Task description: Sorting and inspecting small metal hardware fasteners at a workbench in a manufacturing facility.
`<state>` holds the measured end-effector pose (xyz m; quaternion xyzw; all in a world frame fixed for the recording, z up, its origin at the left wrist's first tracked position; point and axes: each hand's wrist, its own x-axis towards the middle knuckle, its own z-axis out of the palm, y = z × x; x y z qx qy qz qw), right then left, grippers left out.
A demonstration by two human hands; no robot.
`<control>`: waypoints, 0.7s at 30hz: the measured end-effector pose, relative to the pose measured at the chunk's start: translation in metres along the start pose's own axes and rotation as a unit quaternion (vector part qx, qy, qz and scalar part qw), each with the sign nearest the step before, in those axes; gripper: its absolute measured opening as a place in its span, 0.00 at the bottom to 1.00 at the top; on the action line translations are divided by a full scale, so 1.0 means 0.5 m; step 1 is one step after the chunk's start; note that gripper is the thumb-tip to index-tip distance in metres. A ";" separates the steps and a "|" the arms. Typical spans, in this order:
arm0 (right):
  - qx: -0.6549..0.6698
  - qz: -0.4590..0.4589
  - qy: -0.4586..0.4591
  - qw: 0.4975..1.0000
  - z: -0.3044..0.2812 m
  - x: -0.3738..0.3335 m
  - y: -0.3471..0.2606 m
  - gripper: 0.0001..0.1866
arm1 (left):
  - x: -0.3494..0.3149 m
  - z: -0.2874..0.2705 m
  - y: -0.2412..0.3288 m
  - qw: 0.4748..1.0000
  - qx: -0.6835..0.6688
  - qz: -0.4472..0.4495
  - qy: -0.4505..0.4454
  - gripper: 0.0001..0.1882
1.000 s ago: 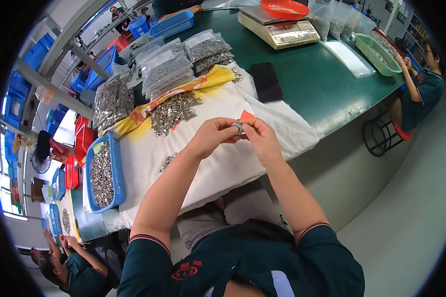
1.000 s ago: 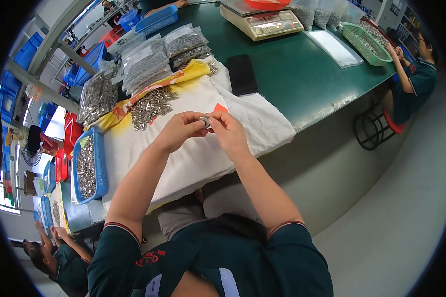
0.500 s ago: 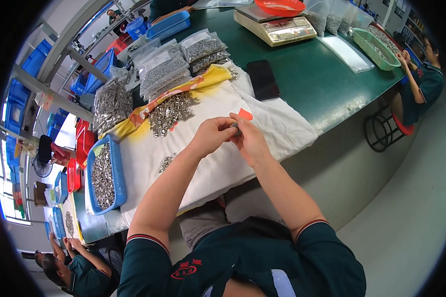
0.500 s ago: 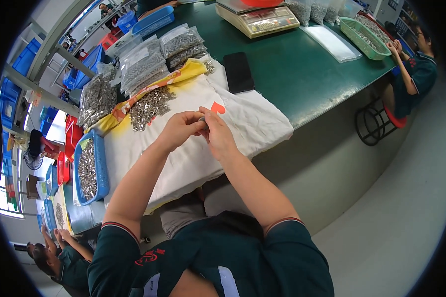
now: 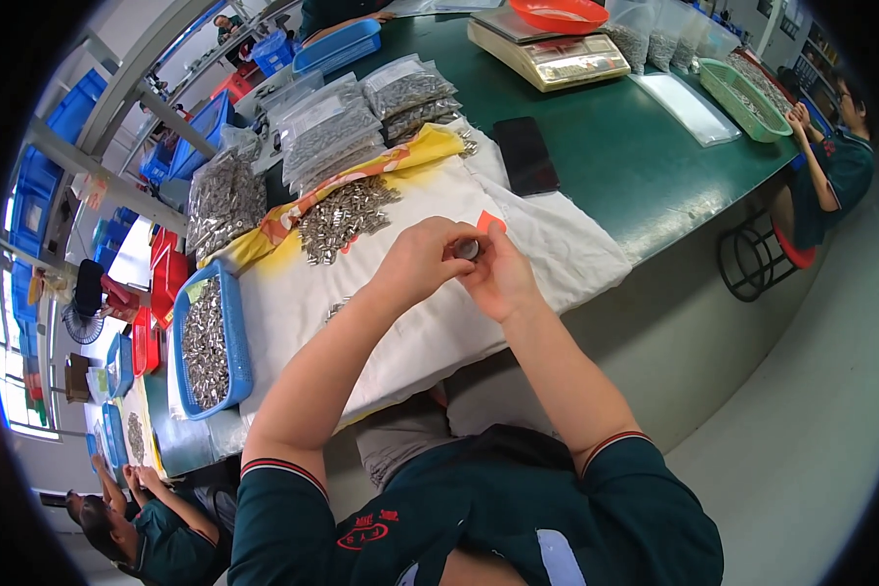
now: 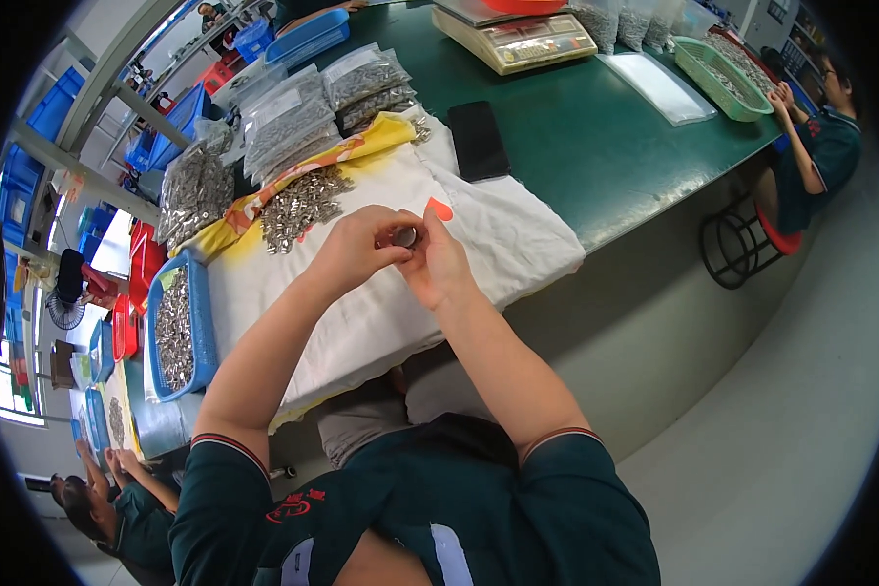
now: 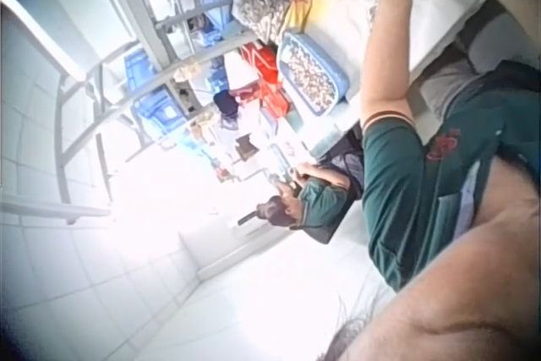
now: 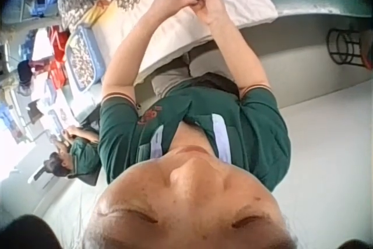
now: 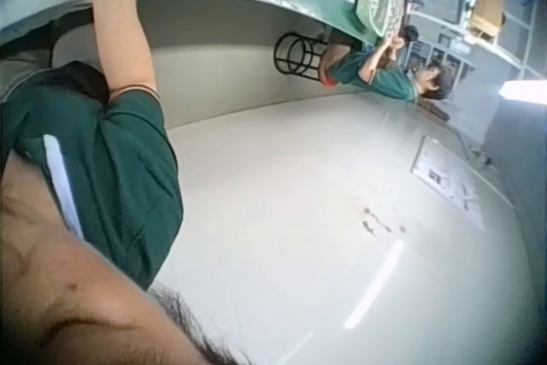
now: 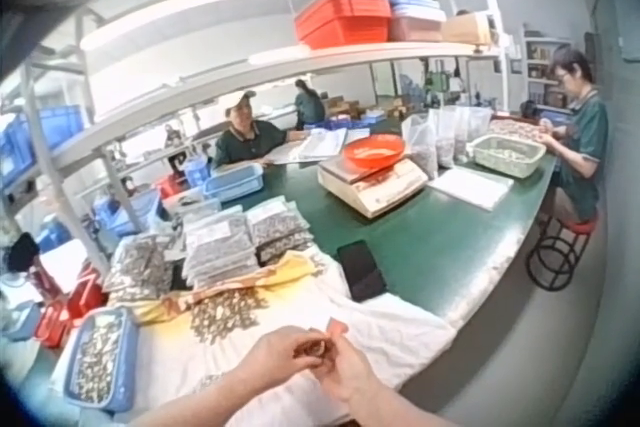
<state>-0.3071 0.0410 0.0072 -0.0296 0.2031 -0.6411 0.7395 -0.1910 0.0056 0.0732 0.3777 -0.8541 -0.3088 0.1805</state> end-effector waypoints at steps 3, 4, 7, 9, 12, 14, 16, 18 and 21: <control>0.029 0.042 -0.026 0.998 0.000 0.000 0.000 0.20 | -0.003 -0.011 -0.001 1.000 -0.010 0.010 -0.013 0.17; 0.028 0.050 -0.006 0.998 0.008 -0.004 -0.001 0.21 | -0.005 -0.015 0.002 1.000 -0.010 0.009 -0.013 0.17; 0.031 0.059 0.000 0.998 0.012 -0.004 -0.001 0.22 | -0.009 -0.022 0.009 0.999 -0.025 -0.028 -0.027 0.13; 0.036 0.063 -0.015 0.997 0.016 -0.004 -0.001 0.22 | -0.012 -0.022 -0.002 0.999 -0.018 -0.031 -0.009 0.10; 0.036 0.065 -0.023 0.997 0.028 -0.007 -0.003 0.22 | -0.019 -0.019 -0.011 0.999 -0.030 0.000 0.030 0.08; 0.024 0.059 -0.039 0.997 0.027 -0.005 -0.003 0.23 | -0.020 -0.020 -0.008 0.999 -0.033 0.016 0.040 0.07; 0.015 0.061 -0.046 0.997 0.030 -0.006 -0.003 0.22 | -0.022 -0.023 -0.011 0.998 -0.034 0.031 0.051 0.07; 0.007 0.061 -0.053 0.997 0.030 -0.005 -0.004 0.22 | -0.022 -0.024 -0.018 0.997 -0.015 0.041 0.057 0.07; -0.007 0.066 -0.042 0.997 0.028 -0.001 -0.004 0.18 | -0.019 -0.026 -0.022 0.994 -0.037 0.050 0.090 0.08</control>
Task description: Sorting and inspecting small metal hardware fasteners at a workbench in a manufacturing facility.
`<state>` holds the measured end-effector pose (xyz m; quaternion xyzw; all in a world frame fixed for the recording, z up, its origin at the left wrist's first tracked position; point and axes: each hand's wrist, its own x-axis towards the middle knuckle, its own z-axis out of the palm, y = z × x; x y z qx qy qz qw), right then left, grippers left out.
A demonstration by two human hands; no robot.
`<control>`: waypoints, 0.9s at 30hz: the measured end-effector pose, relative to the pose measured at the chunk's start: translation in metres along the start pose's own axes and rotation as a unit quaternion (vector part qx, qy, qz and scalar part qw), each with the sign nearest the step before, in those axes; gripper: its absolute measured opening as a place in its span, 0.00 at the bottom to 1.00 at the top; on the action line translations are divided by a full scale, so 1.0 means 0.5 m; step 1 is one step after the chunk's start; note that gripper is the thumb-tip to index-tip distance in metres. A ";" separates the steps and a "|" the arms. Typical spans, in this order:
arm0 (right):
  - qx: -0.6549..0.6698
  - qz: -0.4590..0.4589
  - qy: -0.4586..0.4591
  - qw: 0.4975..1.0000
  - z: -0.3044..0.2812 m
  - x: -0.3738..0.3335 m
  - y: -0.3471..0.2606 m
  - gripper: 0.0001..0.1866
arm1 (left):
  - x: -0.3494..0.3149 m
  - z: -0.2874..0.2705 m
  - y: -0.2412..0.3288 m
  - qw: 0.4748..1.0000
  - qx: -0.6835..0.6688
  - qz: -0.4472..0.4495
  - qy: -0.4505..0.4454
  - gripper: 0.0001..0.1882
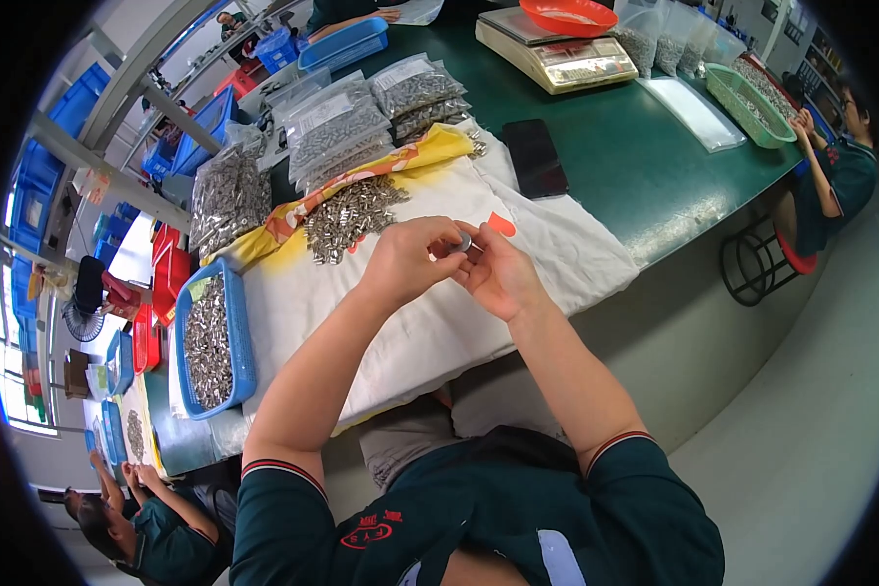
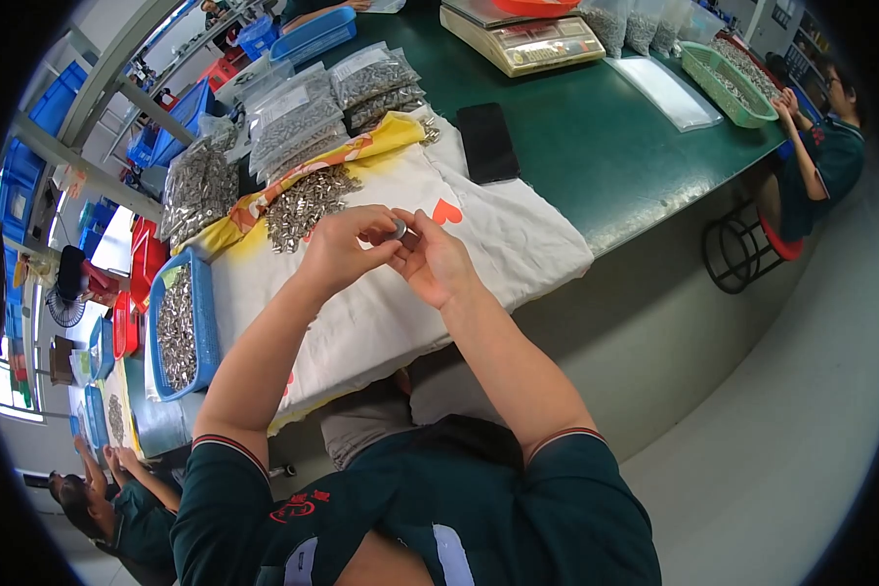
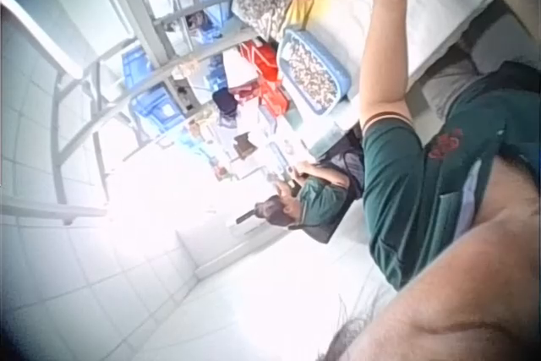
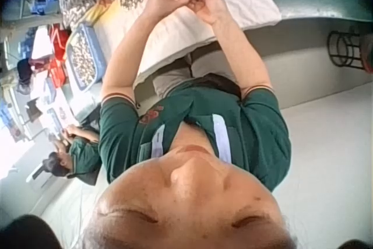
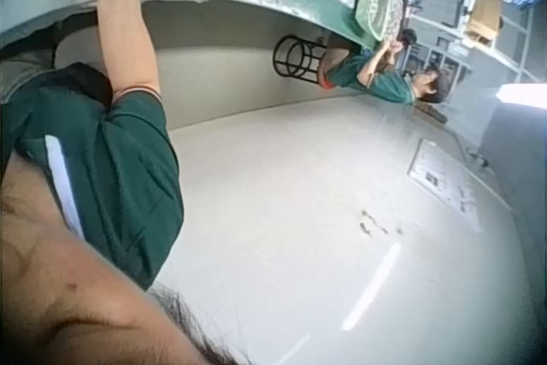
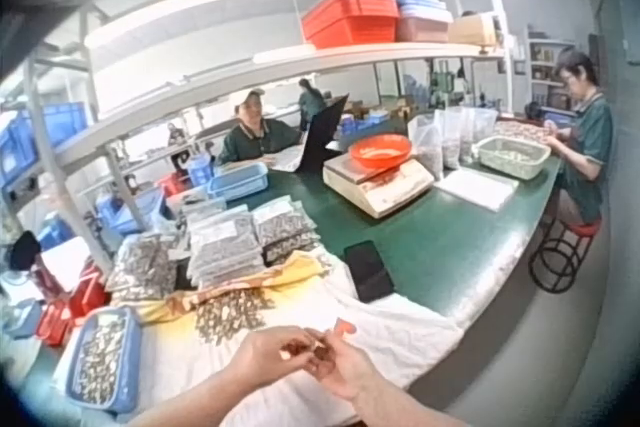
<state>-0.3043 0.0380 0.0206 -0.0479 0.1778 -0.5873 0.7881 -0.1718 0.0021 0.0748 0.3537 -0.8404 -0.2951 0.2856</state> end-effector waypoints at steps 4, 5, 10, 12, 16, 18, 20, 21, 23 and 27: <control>-0.044 -0.014 0.016 0.999 -0.005 0.006 0.001 0.14 | 0.004 -0.007 -0.001 0.999 0.022 -0.047 -0.002 0.12; -0.066 -0.029 0.027 0.997 -0.007 0.006 0.000 0.12 | 0.006 -0.006 -0.003 0.997 0.005 -0.073 0.006 0.15; -0.102 -0.010 0.033 0.994 -0.002 0.012 -0.001 0.10 | 0.003 -0.004 -0.047 0.971 -0.168 -0.167 0.026 0.19; -0.105 -0.007 0.044 0.993 -0.002 0.015 0.001 0.10 | 0.002 -0.004 -0.053 0.952 -0.242 -0.183 0.028 0.19; -0.096 -0.014 0.060 0.993 -0.004 0.018 0.004 0.09 | 0.001 -0.004 -0.056 0.945 -0.269 -0.182 0.029 0.18; -0.099 -0.017 0.064 0.993 -0.004 0.019 0.005 0.09 | 0.001 -0.007 -0.056 0.953 -0.252 -0.167 0.015 0.17; -0.100 -0.017 0.062 0.993 -0.004 0.019 0.004 0.08 | -0.002 -0.009 -0.060 0.955 -0.246 -0.166 0.012 0.17; -0.100 -0.017 0.062 0.993 -0.005 0.019 0.004 0.08 | -0.001 -0.009 -0.059 0.956 -0.241 -0.165 0.007 0.17; -0.094 -0.014 0.062 0.994 -0.008 0.018 0.005 0.07 | 0.000 -0.009 -0.051 0.956 -0.242 -0.165 0.004 0.16; -0.082 -0.025 0.052 0.995 0.000 0.012 0.004 0.05 | -0.002 -0.008 -0.039 0.954 -0.253 -0.159 -0.006 0.17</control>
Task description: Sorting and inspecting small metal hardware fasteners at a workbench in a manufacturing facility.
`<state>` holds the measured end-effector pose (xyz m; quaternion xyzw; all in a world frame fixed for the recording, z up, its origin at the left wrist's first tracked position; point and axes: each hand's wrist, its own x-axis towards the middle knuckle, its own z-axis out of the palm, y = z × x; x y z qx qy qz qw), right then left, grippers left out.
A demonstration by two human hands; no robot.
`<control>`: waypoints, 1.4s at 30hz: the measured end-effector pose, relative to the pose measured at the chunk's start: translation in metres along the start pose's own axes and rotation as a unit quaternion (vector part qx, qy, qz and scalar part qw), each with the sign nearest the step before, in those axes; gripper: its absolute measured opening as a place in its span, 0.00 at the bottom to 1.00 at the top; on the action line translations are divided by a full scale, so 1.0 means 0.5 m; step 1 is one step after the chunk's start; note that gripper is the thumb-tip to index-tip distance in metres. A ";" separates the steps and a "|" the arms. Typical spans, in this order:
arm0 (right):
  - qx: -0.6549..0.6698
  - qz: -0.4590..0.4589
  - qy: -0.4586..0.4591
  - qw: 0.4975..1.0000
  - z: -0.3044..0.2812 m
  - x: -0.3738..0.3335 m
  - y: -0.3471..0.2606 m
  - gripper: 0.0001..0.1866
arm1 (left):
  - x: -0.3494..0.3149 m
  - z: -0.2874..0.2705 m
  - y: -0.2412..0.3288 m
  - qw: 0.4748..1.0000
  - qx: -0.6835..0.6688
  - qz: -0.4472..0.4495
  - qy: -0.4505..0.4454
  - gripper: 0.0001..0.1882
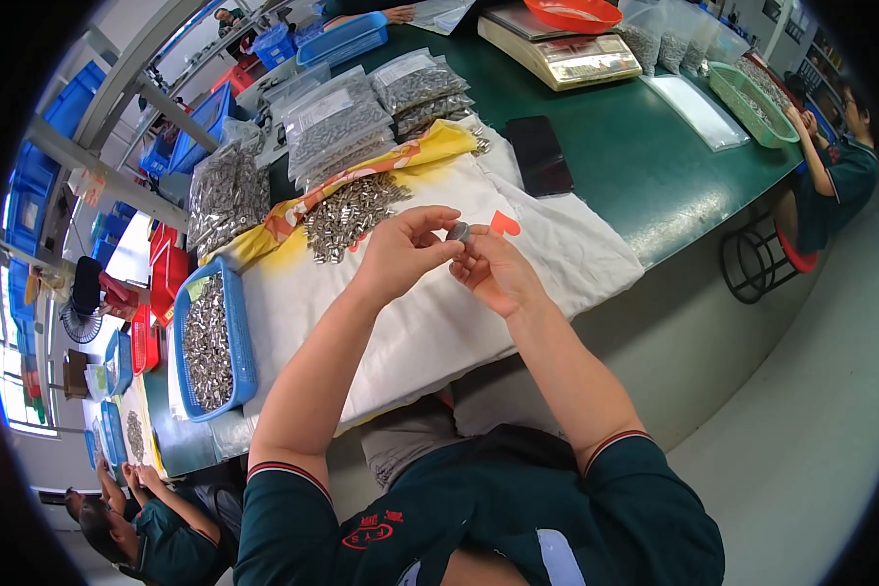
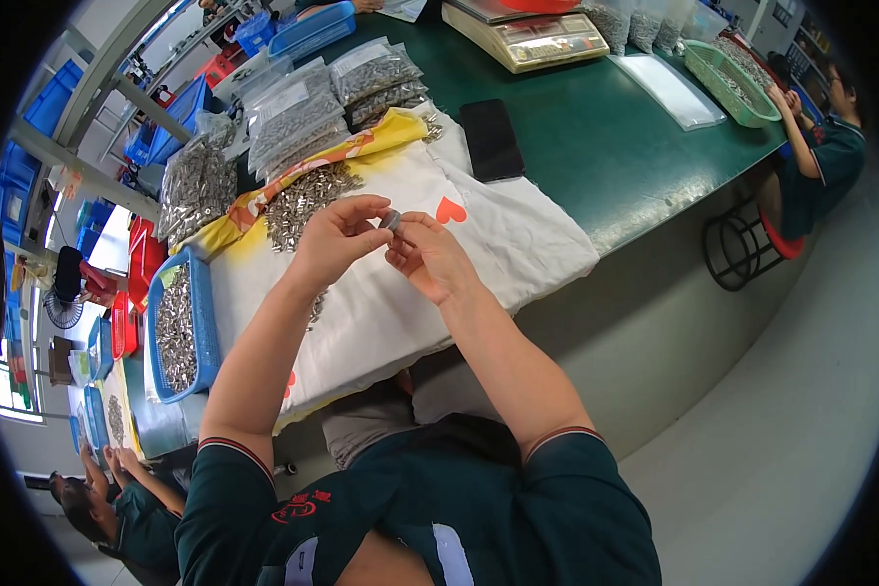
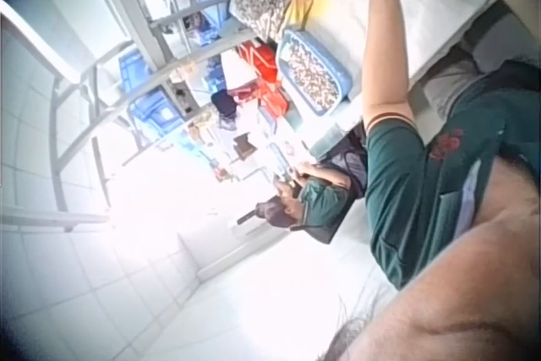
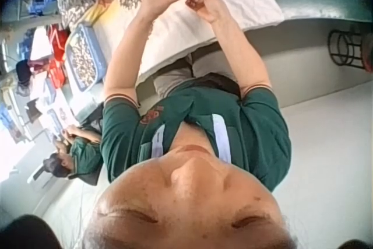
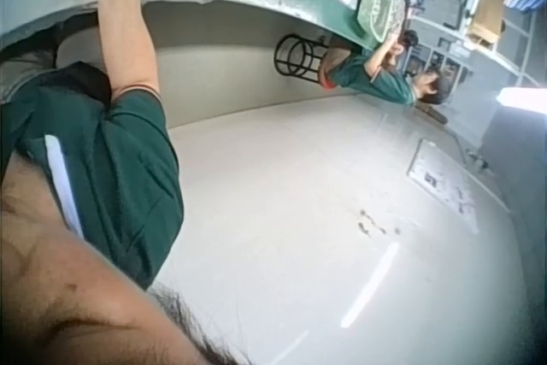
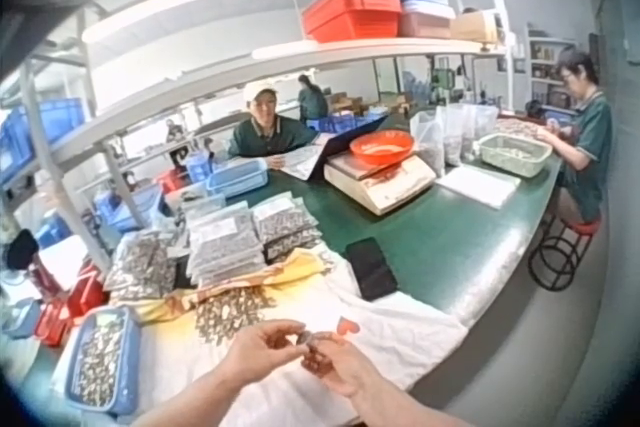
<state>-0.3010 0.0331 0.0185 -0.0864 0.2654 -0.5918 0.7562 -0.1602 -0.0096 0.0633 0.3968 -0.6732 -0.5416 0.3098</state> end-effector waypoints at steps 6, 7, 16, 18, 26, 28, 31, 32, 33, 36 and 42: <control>0.000 -0.012 -0.037 0.999 -0.006 0.012 0.000 0.04 | -0.006 -0.005 -0.013 0.984 -0.167 -0.023 0.053 0.18; -0.043 -0.030 -0.035 0.998 -0.012 0.017 -0.005 0.03 | -0.008 -0.013 -0.017 0.983 -0.172 -0.022 0.058 0.18; -0.753 -0.365 0.113 0.536 -0.017 0.226 -0.174 0.03 | -0.080 -0.147 -0.050 0.918 -0.367 -0.006 0.149 0.17; -0.799 -0.409 0.095 0.430 -0.020 0.266 -0.171 0.02 | -0.101 -0.193 -0.073 0.918 -0.357 0.006 0.174 0.17; -0.789 -0.348 -0.015 0.505 0.060 0.208 -0.070 0.05 | -0.163 -0.286 -0.133 0.910 -0.343 -0.049 0.228 0.18; -0.816 -0.273 -0.060 0.506 0.089 0.206 -0.002 0.05 | -0.159 -0.279 -0.145 0.942 -0.258 -0.064 0.205 0.18; -0.845 -0.212 -0.104 0.480 0.083 0.223 0.037 0.05 | -0.138 -0.251 -0.155 0.978 -0.124 -0.067 0.153 0.16; -0.852 -0.226 -0.107 0.459 0.076 0.229 0.042 0.05 | -0.131 -0.239 -0.149 0.990 -0.060 -0.059 0.112 0.16; -0.854 -0.224 -0.110 0.456 0.076 0.230 0.044 0.05 | -0.130 -0.231 -0.147 0.996 0.005 -0.052 0.073 0.15; -0.851 -0.229 -0.112 0.459 0.080 0.231 0.052 0.05 | -0.133 -0.225 -0.155 0.997 0.064 -0.017 0.030 0.14; -0.884 -0.225 -0.092 0.398 0.099 0.221 0.068 0.05 | -0.154 -0.232 -0.159 0.972 -0.217 -0.071 0.054 0.16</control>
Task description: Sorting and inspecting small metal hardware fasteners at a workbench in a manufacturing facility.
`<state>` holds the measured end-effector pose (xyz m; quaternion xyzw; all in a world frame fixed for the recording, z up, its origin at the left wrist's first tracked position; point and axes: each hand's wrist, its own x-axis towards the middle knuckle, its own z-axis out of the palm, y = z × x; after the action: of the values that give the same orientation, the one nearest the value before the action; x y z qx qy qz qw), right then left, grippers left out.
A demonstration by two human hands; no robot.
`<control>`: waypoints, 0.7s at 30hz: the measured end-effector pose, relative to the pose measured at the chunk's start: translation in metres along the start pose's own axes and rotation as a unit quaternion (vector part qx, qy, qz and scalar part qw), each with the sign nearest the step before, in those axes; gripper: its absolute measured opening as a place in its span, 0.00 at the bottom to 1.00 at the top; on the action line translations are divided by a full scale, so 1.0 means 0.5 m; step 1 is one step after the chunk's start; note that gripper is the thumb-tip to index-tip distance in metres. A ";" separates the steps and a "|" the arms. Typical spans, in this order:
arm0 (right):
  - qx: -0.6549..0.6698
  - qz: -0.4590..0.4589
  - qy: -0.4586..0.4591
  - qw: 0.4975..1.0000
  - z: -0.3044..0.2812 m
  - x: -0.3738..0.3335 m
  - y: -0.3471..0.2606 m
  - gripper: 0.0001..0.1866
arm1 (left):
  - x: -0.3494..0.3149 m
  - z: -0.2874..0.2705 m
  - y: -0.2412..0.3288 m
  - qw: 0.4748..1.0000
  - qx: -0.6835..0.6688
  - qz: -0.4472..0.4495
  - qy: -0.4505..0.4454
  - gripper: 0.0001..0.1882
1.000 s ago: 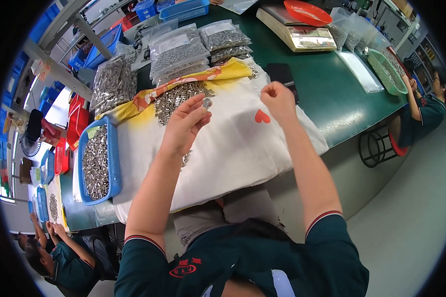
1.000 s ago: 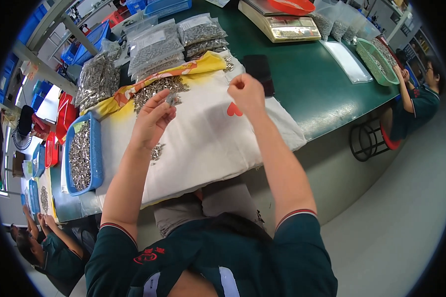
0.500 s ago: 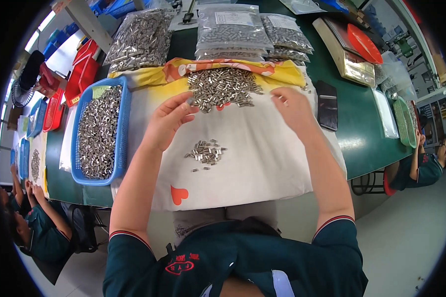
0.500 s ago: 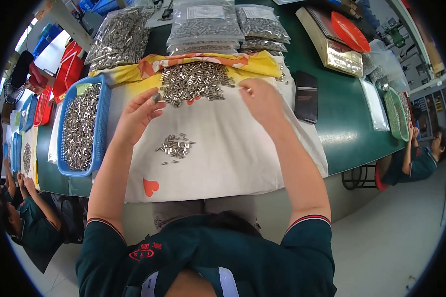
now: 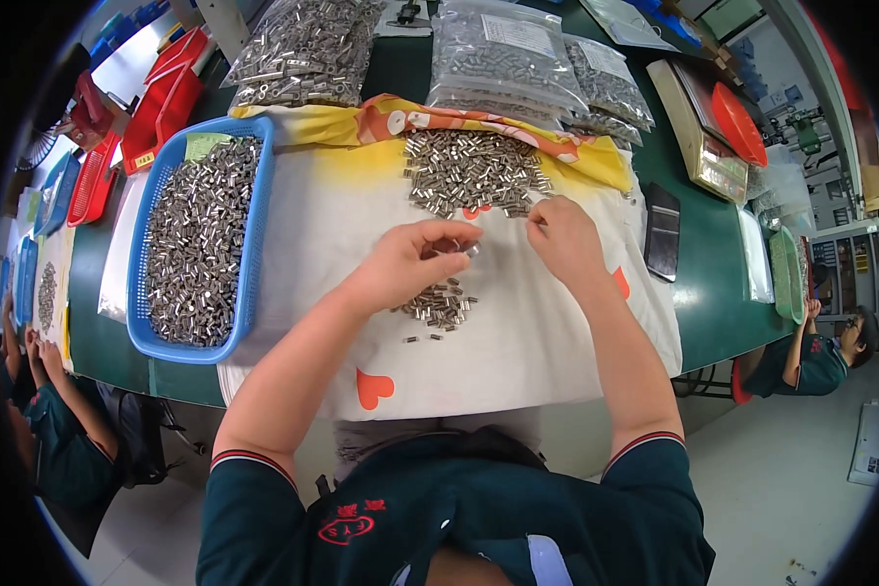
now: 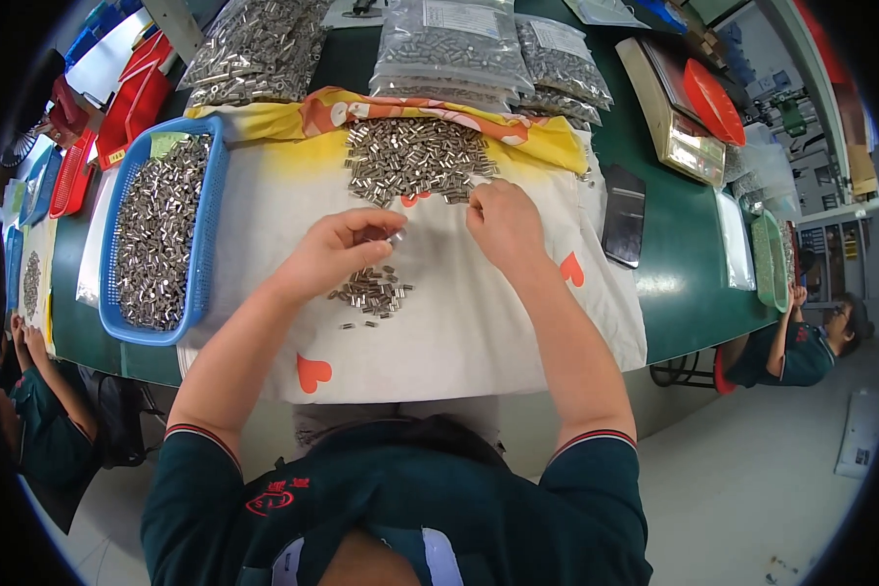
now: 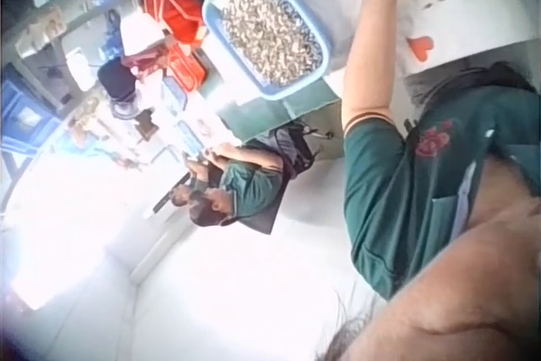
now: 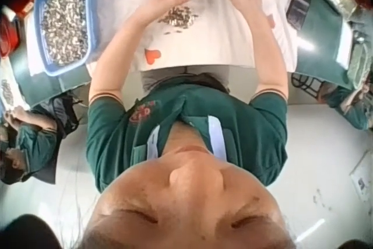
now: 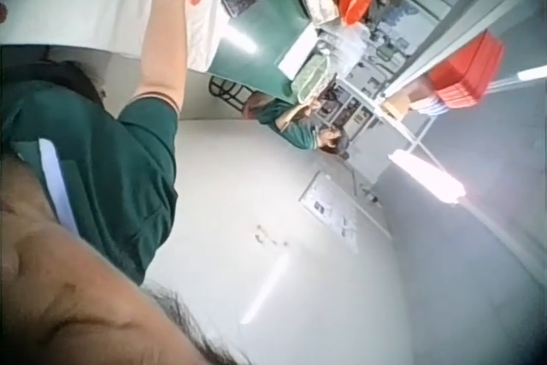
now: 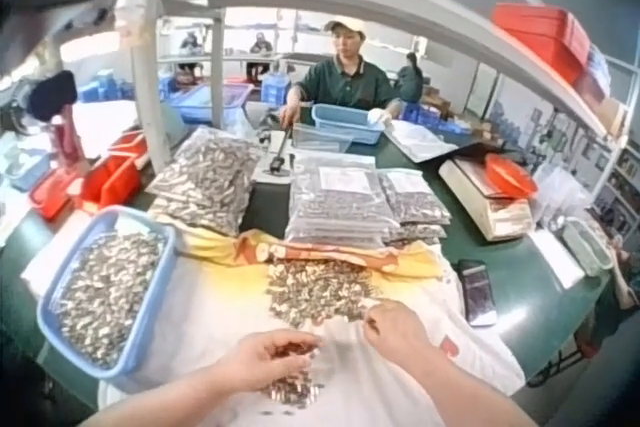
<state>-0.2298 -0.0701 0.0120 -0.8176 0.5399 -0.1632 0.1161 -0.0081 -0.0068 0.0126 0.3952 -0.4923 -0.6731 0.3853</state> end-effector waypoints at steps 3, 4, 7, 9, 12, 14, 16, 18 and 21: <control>0.003 0.010 -0.035 0.999 -0.015 -0.004 -0.053 0.04 | -0.018 -0.020 0.006 0.994 -0.085 0.043 0.058 0.19; 0.232 0.060 -0.049 0.970 -0.024 -0.008 -0.074 0.03 | -0.019 -0.019 0.010 0.992 -0.103 0.039 0.055 0.19; 0.527 0.087 -0.076 0.842 0.004 -0.008 -0.123 0.02 | -0.016 -0.016 0.006 0.990 -0.133 0.011 0.033 0.18; 0.605 0.064 -0.094 0.788 0.018 -0.007 -0.134 0.02 | -0.015 -0.014 0.006 0.991 -0.127 0.006 0.042 0.19; 0.633 0.056 -0.082 0.768 0.028 -0.007 -0.136 0.04 | -0.016 -0.012 0.002 0.992 -0.115 0.001 0.060 0.19; 0.622 0.070 -0.086 0.775 0.028 -0.005 -0.133 0.05 | -0.014 -0.015 -0.007 0.992 -0.110 0.002 0.067 0.19; 0.567 0.061 -0.084 0.817 0.027 -0.013 -0.121 0.05 | -0.009 -0.018 -0.021 0.991 -0.109 0.006 0.083 0.19; 0.510 0.057 -0.080 0.855 0.027 -0.018 -0.115 0.06 | -0.004 -0.023 -0.025 0.991 -0.113 0.007 0.069 0.19; 0.433 0.021 -0.071 0.899 0.020 -0.021 -0.115 0.06 | -0.001 -0.019 -0.018 0.992 -0.113 0.001 0.053 0.18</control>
<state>-0.1811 -0.0381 0.0222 -0.6843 0.4239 -0.3199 0.4997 -0.0003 -0.0080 0.0019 0.3833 -0.3921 -0.7023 0.4540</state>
